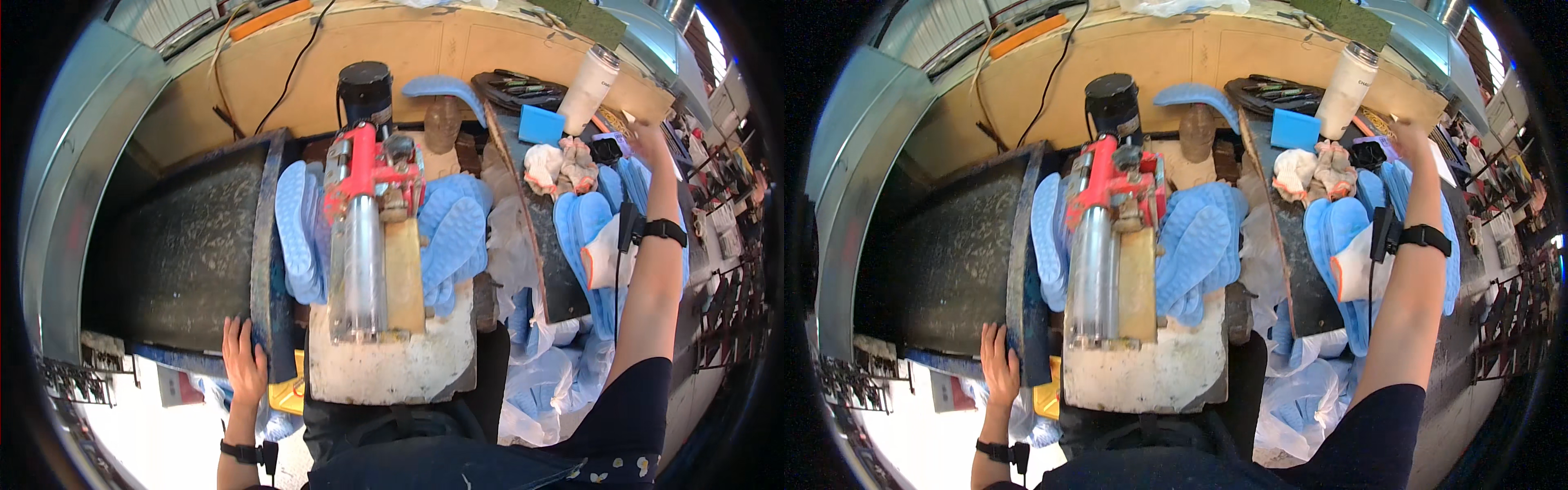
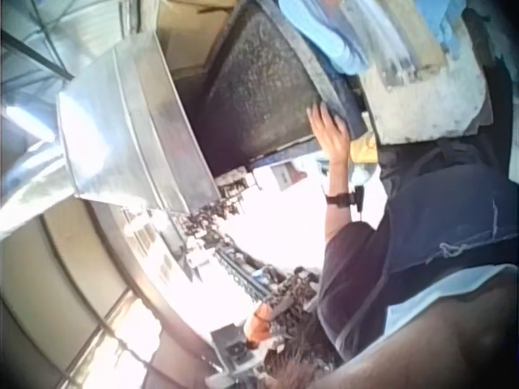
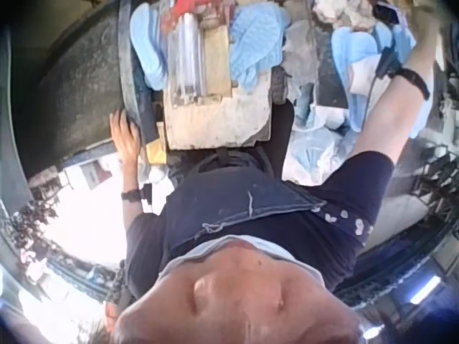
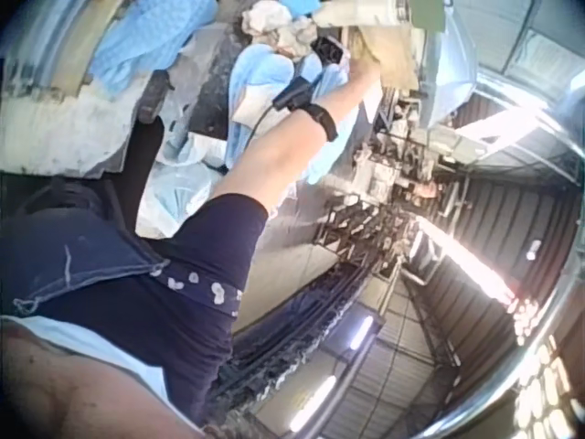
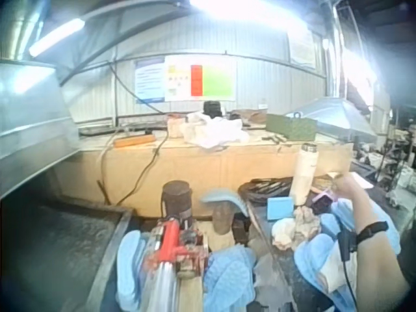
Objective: Applying adhesive to shoe insoles using a roller gluing machine.
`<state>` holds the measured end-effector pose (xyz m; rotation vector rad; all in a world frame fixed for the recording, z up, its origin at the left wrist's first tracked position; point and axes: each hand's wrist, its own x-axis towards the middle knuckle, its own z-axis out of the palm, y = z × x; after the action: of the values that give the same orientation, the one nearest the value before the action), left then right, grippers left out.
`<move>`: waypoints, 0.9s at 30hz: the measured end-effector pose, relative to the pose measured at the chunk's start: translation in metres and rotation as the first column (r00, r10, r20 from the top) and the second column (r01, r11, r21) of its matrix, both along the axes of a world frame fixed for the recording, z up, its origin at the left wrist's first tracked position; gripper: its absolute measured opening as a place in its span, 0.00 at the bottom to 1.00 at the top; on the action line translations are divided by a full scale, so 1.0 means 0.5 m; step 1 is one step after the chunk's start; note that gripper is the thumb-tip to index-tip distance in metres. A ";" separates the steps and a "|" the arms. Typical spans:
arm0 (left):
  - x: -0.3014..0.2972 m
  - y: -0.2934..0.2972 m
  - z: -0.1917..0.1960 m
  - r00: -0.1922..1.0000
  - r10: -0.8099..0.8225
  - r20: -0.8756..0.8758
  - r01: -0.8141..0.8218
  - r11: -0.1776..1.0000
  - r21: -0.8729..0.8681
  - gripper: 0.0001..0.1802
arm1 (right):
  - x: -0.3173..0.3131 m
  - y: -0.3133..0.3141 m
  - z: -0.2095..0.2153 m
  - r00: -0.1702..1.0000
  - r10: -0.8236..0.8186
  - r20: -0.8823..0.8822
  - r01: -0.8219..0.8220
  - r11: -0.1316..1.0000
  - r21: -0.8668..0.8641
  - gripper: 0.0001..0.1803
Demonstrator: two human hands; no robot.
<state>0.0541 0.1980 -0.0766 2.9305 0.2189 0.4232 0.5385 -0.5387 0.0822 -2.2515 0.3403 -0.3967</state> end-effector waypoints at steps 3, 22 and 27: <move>-0.017 0.004 0.003 0.999 0.024 0.043 -0.024 1.000 -0.007 0.26 | -0.121 0.130 0.115 0.979 0.131 0.158 -0.136 0.990 0.022 0.27; 0.263 -0.138 0.034 0.974 0.043 0.223 0.016 0.967 -0.255 0.38 | -0.738 0.698 -0.517 0.711 0.692 -0.129 -0.579 0.680 0.450 0.12; 0.354 -0.118 -0.043 0.969 0.203 -0.138 -0.231 0.946 -0.229 0.48 | -0.773 0.778 -0.598 0.805 0.592 0.037 -0.593 0.805 0.022 0.09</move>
<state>0.2311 0.1389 -0.0980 2.6977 0.5718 0.2397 0.1519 -0.1500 -0.2169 -2.1771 -0.3795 -0.0834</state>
